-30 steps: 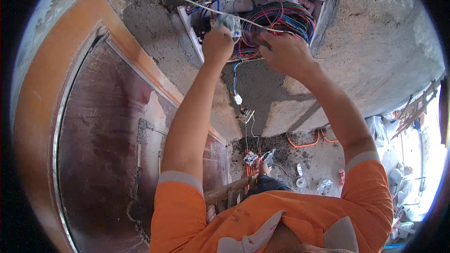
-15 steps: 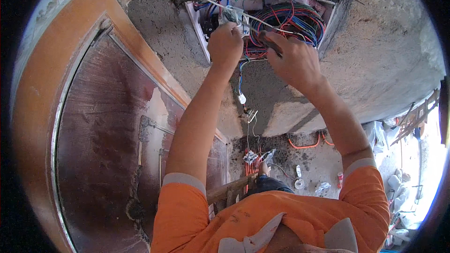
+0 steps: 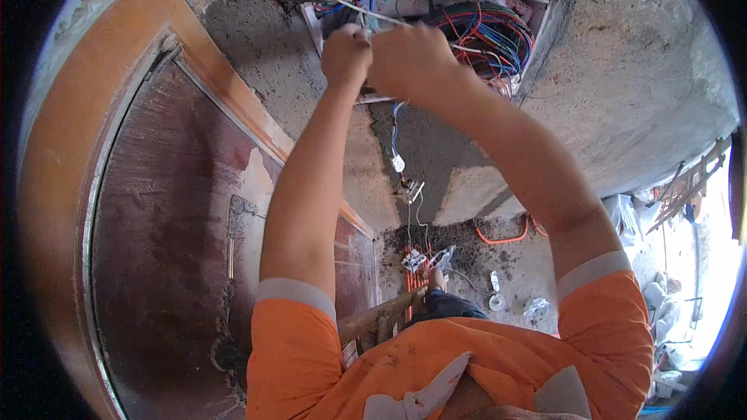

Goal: Wiring and securing components inside an electrical circuit breaker box using a screwdriver.

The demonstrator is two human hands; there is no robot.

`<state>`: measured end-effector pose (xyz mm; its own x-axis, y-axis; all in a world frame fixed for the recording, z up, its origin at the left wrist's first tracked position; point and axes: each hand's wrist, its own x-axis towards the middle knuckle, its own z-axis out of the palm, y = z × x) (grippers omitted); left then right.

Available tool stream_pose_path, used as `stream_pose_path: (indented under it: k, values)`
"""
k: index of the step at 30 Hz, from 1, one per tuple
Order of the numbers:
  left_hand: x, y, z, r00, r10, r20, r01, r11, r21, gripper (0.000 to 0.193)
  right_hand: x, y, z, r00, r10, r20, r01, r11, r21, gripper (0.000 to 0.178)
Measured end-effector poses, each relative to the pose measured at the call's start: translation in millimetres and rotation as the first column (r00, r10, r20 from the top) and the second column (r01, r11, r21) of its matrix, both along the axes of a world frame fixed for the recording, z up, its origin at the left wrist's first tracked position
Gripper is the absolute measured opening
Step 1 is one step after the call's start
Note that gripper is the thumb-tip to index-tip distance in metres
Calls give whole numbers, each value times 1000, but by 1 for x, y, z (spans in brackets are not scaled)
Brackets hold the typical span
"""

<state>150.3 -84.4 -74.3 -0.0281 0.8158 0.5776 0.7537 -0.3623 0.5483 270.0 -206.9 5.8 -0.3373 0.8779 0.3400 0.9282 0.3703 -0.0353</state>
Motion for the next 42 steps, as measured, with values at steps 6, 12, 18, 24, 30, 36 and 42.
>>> stream_pose_path:
  k: [6,12,18,24,30,36,42]
  values:
    - [7,8,8,988,45,-150,-69,985,-161,27,11,21,6,981,-115,-155,103,991,-87,38]
    - [5,14,0,997,6,-75,-10,999,-46,23,18,20,-22,951,-112,-287,102,994,-50,34]
    - [-1,-17,-9,991,-28,-130,29,1000,8,21,35,-7,-36,992,41,-120,-41,999,5,36]
    - [-7,-99,-28,986,-163,43,160,985,59,20,65,-92,-51,922,58,-383,-23,995,95,35]
    - [-6,-69,-7,997,-73,36,70,994,83,20,40,-67,-49,964,33,-265,-4,994,110,42]
    - [-20,0,-1,1000,13,-29,-8,986,167,25,0,-10,-11,1000,-18,14,19,998,-64,31]
    - [-31,15,8,978,-123,-169,105,988,-112,37,-27,-4,-5,986,103,132,-116,988,100,23]
